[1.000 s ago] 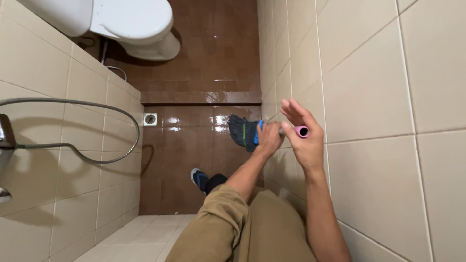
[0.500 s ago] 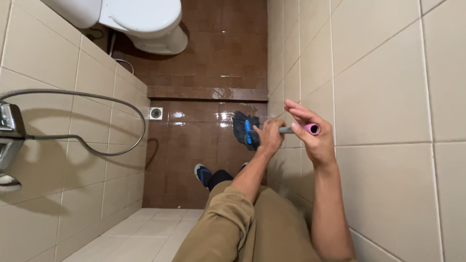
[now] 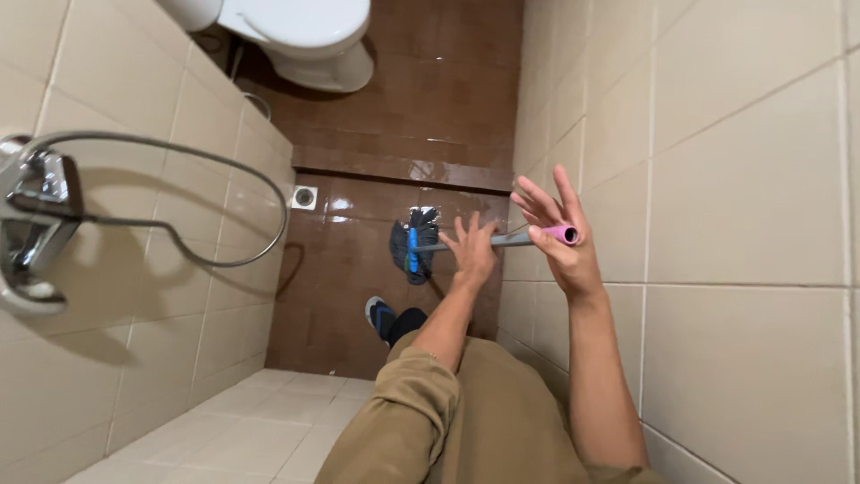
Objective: The person cleans the bathroom floor by hand using a mop, reaching into corners and around the base of the toilet.
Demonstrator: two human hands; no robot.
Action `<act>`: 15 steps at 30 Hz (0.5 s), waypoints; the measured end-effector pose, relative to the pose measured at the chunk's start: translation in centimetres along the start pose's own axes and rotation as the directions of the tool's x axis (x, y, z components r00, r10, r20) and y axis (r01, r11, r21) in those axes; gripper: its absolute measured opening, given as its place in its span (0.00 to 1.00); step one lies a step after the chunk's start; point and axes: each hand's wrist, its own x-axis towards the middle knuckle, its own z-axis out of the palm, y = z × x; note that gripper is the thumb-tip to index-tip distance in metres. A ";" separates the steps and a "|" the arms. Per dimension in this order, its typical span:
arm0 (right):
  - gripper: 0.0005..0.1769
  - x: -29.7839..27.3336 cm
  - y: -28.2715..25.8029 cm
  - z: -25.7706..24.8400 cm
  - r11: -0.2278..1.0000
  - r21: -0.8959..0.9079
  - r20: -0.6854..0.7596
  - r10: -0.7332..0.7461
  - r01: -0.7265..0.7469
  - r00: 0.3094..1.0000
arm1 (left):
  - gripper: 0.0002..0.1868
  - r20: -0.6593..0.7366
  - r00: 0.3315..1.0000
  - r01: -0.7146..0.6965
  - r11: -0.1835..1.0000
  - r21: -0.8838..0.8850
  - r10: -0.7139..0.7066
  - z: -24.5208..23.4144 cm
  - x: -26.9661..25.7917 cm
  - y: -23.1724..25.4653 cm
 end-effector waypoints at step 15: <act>0.55 3.3 6.8 8.3 0.990 0.122 0.085 0.056 -0.066 0.995 | 0.38 0.026 0.965 0.257 0.959 0.119 -0.261 -5.5 -0.4 -11.4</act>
